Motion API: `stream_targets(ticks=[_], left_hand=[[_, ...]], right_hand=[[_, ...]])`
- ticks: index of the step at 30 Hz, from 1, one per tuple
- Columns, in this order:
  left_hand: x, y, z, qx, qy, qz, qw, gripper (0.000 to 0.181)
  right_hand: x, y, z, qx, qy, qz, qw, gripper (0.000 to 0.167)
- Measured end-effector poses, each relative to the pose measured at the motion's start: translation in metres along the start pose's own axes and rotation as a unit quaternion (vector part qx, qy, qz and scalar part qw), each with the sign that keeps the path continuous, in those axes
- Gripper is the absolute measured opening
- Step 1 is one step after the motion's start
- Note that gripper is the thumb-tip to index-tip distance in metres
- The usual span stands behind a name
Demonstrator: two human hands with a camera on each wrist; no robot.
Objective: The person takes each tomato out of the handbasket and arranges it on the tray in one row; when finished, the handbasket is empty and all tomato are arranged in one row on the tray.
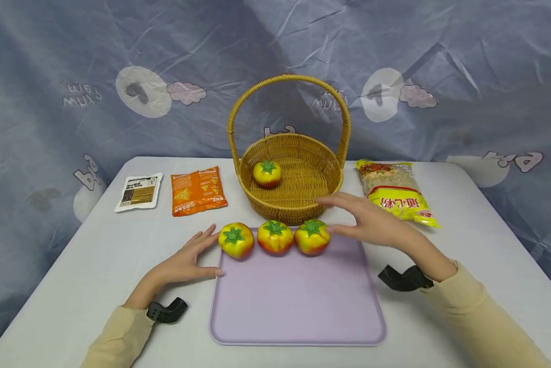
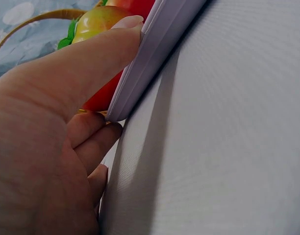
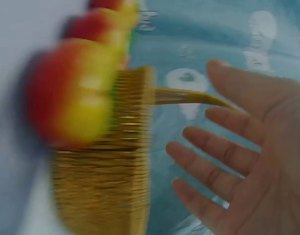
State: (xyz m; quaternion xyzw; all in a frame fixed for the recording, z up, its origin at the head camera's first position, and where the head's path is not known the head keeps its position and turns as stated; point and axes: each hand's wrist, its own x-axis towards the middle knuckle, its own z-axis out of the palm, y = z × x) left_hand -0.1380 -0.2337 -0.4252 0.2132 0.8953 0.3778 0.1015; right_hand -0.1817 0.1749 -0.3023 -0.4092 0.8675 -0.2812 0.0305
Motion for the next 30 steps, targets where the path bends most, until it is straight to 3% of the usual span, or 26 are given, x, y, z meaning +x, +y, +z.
stream_targets(ticks=[3, 8, 12, 20, 22, 24, 27, 30], left_hand=[[0.0, -0.001, -0.001, 0.0, -0.001, 0.001, 1.0, 0.087], [0.001, -0.001, 0.0, -0.001, -0.002, 0.007, 1.0, 0.087], [0.002, 0.0, 0.0, 0.002, 0.0, 0.012, 0.9999, 0.088], [0.002, 0.0, -0.003, 0.009, 0.005, 0.006, 0.9999, 0.089], [0.001, -0.001, -0.003, 0.01, 0.005, 0.004, 0.9999, 0.089], [0.001, -0.001, -0.003, 0.01, 0.005, 0.002, 0.9999, 0.088], [-0.001, -0.001, -0.002, 0.01, 0.006, 0.001, 0.9999, 0.088], [-0.001, -0.001, -0.001, 0.006, 0.004, 0.001, 1.0, 0.088]], right_hand=[[0.027, -0.007, -0.021, 0.029, 0.01, -0.038, 0.9988, 0.053], [0.082, 0.0, -0.04, 0.152, 0.028, -0.068, 0.9856, 0.048], [0.121, 0.012, -0.043, 0.24, 0.054, -0.042, 0.9682, 0.044], [0.176, 0.046, -0.024, 0.326, 0.104, 0.069, 0.937, 0.036], [0.184, 0.055, -0.016, 0.338, 0.091, 0.093, 0.9323, 0.038], [0.188, 0.061, -0.008, 0.325, 0.056, 0.108, 0.938, 0.04], [0.19, 0.068, 0.003, 0.285, -0.031, 0.114, 0.9512, 0.045], [0.19, 0.073, 0.01, 0.243, -0.114, 0.113, 0.9566, 0.049]])
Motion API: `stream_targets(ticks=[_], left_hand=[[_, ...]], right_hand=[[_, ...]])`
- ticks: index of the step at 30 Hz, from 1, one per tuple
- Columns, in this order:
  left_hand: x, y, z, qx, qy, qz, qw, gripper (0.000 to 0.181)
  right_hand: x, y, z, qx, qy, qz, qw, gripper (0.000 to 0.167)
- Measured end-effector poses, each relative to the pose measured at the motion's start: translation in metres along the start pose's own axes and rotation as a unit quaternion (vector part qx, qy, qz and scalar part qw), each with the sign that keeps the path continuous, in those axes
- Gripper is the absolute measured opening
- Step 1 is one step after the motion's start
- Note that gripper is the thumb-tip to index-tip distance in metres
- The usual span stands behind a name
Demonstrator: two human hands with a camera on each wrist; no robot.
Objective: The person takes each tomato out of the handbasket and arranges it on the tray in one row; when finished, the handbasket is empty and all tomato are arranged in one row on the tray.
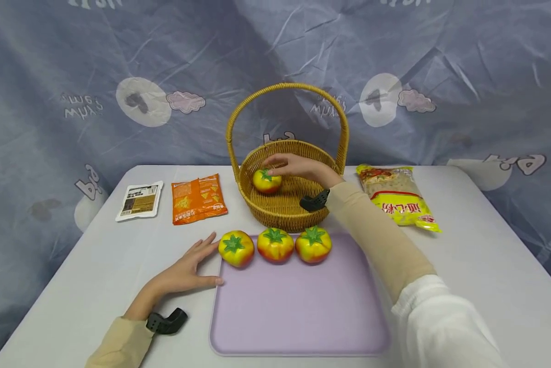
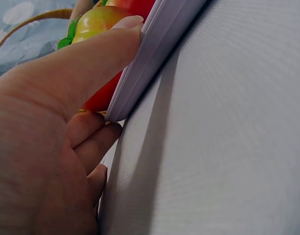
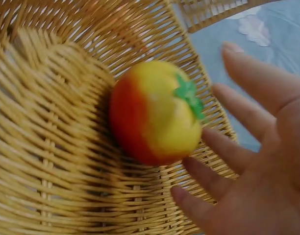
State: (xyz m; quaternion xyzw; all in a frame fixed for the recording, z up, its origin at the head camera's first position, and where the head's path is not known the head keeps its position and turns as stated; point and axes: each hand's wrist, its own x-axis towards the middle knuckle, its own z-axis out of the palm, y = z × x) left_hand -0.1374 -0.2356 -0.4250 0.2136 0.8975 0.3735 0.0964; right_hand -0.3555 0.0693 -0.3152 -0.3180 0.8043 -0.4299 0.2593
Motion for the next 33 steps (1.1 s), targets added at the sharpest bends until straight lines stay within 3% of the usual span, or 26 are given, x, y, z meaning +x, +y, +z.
stream_targets(ticks=[3, 9, 14, 18, 22, 25, 28, 33], left_hand=[[-0.001, 0.0, 0.002, -0.001, -0.002, 0.002, 1.0, 0.088], [0.001, 0.001, 0.004, -0.003, -0.001, 0.01, 0.9999, 0.087], [0.001, 0.002, 0.002, -0.002, 0.0, 0.007, 1.0, 0.088], [0.001, 0.002, 0.0, -0.004, 0.005, 0.008, 0.9999, 0.087], [0.001, 0.002, 0.002, -0.005, 0.003, 0.005, 1.0, 0.087], [-0.002, 0.001, 0.001, -0.002, 0.004, 0.002, 1.0, 0.087], [-0.002, 0.001, -0.001, 0.0, 0.007, 0.004, 1.0, 0.086], [-0.001, 0.0, 0.0, -0.002, 0.007, 0.009, 0.9999, 0.087]], right_hand=[[0.004, 0.005, 0.003, -0.041, -0.044, 0.024, 0.9979, 0.053], [0.012, 0.008, 0.007, -0.112, -0.061, 0.068, 0.9895, 0.061], [0.016, 0.007, 0.009, -0.144, -0.03, 0.077, 0.9862, 0.068], [0.008, -0.004, 0.004, -0.119, 0.021, 0.049, 0.9914, 0.069], [-0.029, -0.02, -0.002, -0.092, 0.083, -0.007, 0.9923, 0.063], [-0.07, -0.029, 0.005, -0.074, 0.126, -0.058, 0.9876, 0.061], [-0.115, -0.026, 0.017, -0.047, 0.146, -0.094, 0.9837, 0.062], [-0.183, -0.001, 0.037, -0.033, 0.18, -0.071, 0.9805, 0.064]])
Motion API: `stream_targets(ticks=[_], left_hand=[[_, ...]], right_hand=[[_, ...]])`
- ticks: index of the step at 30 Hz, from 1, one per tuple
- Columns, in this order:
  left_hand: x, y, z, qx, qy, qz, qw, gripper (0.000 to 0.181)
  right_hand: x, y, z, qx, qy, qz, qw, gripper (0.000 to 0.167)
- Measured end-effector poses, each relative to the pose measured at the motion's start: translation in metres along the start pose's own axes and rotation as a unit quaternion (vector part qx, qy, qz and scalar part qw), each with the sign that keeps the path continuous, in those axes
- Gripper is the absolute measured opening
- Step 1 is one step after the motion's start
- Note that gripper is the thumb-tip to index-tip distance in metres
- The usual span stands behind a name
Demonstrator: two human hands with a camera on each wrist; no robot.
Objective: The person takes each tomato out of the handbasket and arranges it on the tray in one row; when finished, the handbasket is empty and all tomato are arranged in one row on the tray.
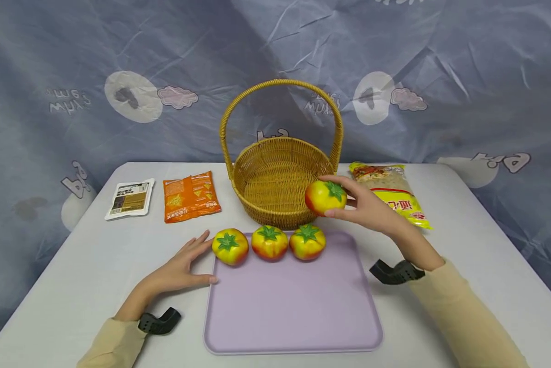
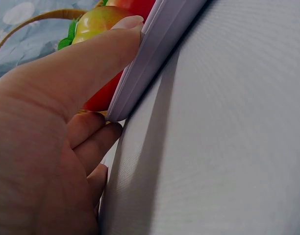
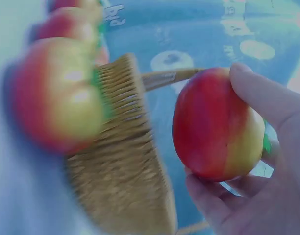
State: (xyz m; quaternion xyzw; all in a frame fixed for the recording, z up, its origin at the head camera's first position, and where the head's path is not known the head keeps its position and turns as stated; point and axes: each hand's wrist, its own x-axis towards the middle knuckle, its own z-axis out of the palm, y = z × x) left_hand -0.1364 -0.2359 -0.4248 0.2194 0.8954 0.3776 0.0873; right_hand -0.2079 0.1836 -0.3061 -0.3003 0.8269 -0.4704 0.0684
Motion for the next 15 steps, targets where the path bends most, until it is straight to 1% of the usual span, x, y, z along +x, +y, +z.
stream_targets(ticks=[3, 7, 11, 15], left_hand=[[-0.001, 0.0, -0.001, 0.0, 0.001, -0.001, 1.0, 0.087], [-0.002, -0.002, 0.001, -0.007, 0.0, 0.004, 1.0, 0.086], [-0.001, -0.002, 0.002, -0.006, 0.001, 0.006, 1.0, 0.085], [0.0, 0.0, 0.002, 0.0, 0.001, 0.006, 1.0, 0.086]], right_hand=[[-0.029, 0.014, 0.004, -0.031, 0.019, 0.023, 0.9991, 0.065], [-0.055, 0.033, 0.012, -0.061, 0.035, 0.041, 0.9967, 0.065], [-0.069, 0.046, 0.017, -0.078, 0.046, 0.052, 0.9945, 0.066], [-0.074, 0.054, 0.022, -0.101, 0.047, 0.052, 0.9924, 0.066]])
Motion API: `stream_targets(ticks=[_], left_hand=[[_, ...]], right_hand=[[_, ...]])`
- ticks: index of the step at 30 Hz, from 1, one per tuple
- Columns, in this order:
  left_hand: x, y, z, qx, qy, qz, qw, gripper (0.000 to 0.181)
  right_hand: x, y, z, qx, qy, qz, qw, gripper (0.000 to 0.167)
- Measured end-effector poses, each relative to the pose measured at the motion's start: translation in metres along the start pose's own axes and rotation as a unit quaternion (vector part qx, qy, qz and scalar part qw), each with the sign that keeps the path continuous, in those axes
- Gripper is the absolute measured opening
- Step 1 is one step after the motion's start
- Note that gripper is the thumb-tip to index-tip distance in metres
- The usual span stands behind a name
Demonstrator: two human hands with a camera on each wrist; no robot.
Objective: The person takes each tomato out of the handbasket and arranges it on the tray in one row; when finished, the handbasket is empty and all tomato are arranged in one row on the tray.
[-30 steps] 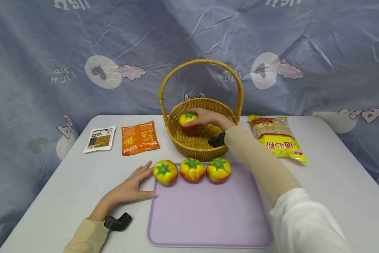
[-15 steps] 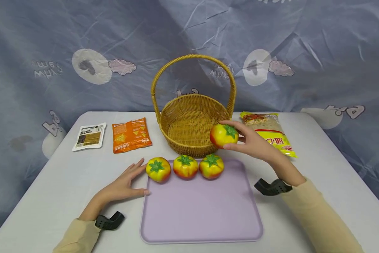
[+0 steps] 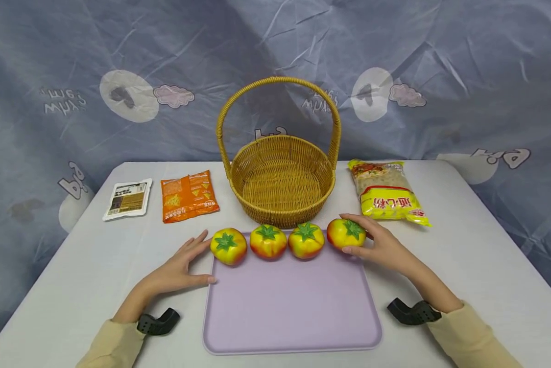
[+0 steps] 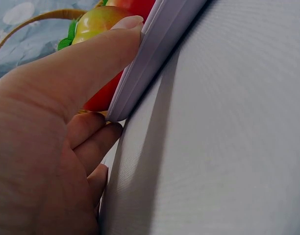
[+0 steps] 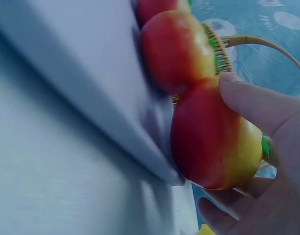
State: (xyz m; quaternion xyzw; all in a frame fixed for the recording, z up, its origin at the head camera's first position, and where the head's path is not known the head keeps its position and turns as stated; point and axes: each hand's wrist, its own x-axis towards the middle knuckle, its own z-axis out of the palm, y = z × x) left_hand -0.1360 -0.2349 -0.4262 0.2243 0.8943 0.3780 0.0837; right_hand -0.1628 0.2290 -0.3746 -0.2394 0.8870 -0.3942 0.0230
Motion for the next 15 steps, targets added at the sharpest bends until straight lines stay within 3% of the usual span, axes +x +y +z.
stream_targets(ticks=[9, 15], left_hand=[[0.002, 0.001, -0.001, 0.0, -0.001, 0.004, 1.0, 0.086], [0.007, 0.0, -0.003, 0.001, -0.003, 0.003, 1.0, 0.086]], right_hand=[[-0.001, 0.003, 0.007, -0.021, -0.023, -0.011, 0.9995, 0.07], [-0.002, -0.003, -0.01, -0.047, -0.008, -0.043, 0.9979, 0.074]])
